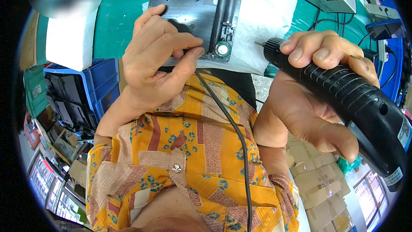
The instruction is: The person fastens screws into a black plastic housing using an electric screwdriver.
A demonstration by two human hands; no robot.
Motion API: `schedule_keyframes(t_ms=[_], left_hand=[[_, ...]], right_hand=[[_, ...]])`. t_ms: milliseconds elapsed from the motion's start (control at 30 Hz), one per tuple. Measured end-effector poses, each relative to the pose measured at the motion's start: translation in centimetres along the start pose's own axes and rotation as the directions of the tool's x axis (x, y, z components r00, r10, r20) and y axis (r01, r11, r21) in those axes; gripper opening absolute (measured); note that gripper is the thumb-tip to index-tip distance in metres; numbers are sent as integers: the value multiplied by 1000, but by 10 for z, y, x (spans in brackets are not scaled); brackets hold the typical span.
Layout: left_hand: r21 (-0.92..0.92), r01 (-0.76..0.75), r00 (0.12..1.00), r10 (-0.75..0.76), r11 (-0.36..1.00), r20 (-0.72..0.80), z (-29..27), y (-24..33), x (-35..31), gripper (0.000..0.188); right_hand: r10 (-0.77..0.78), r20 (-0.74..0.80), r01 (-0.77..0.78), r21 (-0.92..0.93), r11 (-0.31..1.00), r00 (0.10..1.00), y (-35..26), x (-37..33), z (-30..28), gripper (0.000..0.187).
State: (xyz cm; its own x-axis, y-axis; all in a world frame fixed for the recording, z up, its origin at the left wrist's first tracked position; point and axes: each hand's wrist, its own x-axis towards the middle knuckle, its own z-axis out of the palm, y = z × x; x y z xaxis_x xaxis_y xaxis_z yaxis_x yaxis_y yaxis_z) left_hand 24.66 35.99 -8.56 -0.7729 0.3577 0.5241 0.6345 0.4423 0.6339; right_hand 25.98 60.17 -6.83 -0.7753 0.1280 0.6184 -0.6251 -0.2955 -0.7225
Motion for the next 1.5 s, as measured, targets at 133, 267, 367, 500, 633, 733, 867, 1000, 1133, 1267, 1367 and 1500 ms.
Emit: schedule_keyframes(t_ms=[133, 267, 367, 500, 633, 733, 867, 1000, 1133, 1267, 1367, 1500], left_hand=[[-10, -12, 1000, 12, 1000, -13, 3, -3, -1, 19], [-18, -58, 998, 58, 998, -18, 8, -3, -1, 18], [-33, -133, 991, 134, 990, 1, 11, -7, -2, 19], [-23, -161, 987, 160, 987, -23, 6, -9, -1, 21], [116, -165, 980, 176, 979, -90, -11, -20, 5, 25], [78, -222, 975, 222, 972, 11, -10, -15, 4, 22], [99, -307, 951, 302, 946, 65, 8, -9, -5, 31], [14, -264, 960, 261, 964, 98, 9, -10, -9, 34], [-56, -215, 970, 220, 975, 102, 12, -11, -5, 34], [-100, -154, 980, 165, 983, 114, 11, -11, -1, 35], [-99, -117, 986, 128, 988, 108, 10, -11, -2, 35], [-126, -131, 985, 143, 983, 95, 14, -11, 0, 34]], right_hand=[[15, -24, -15, -26, 1000, 1000, -2, 0, 3, 91], [21, -31, -22, -23, 1000, 999, -1, -1, 4, 91], [27, -30, -27, -16, 1000, 999, -1, 0, 5, 91], [23, -36, -23, -19, 1000, 999, 3, 1, 3, 91], [-29, -55, 26, -63, 998, 998, -1, 5, 5, 88], [-41, -83, 42, 16, 999, 996, 1, 1, 6, 88], [-61, -180, 54, -45, 998, 982, 4, -2, 20, 82], [-62, -156, 55, -44, 997, 986, -17, 5, 20, 80], [-93, -52, 95, 23, 995, 994, -37, 43, 5, 80], [-82, 23, 79, 113, 990, 996, -23, 91, 21, 79], [-65, 108, 47, 159, 986, 992, 2, 118, 29, 81], [-38, 227, -24, 261, 965, 973, 22, 140, 34, 86]])
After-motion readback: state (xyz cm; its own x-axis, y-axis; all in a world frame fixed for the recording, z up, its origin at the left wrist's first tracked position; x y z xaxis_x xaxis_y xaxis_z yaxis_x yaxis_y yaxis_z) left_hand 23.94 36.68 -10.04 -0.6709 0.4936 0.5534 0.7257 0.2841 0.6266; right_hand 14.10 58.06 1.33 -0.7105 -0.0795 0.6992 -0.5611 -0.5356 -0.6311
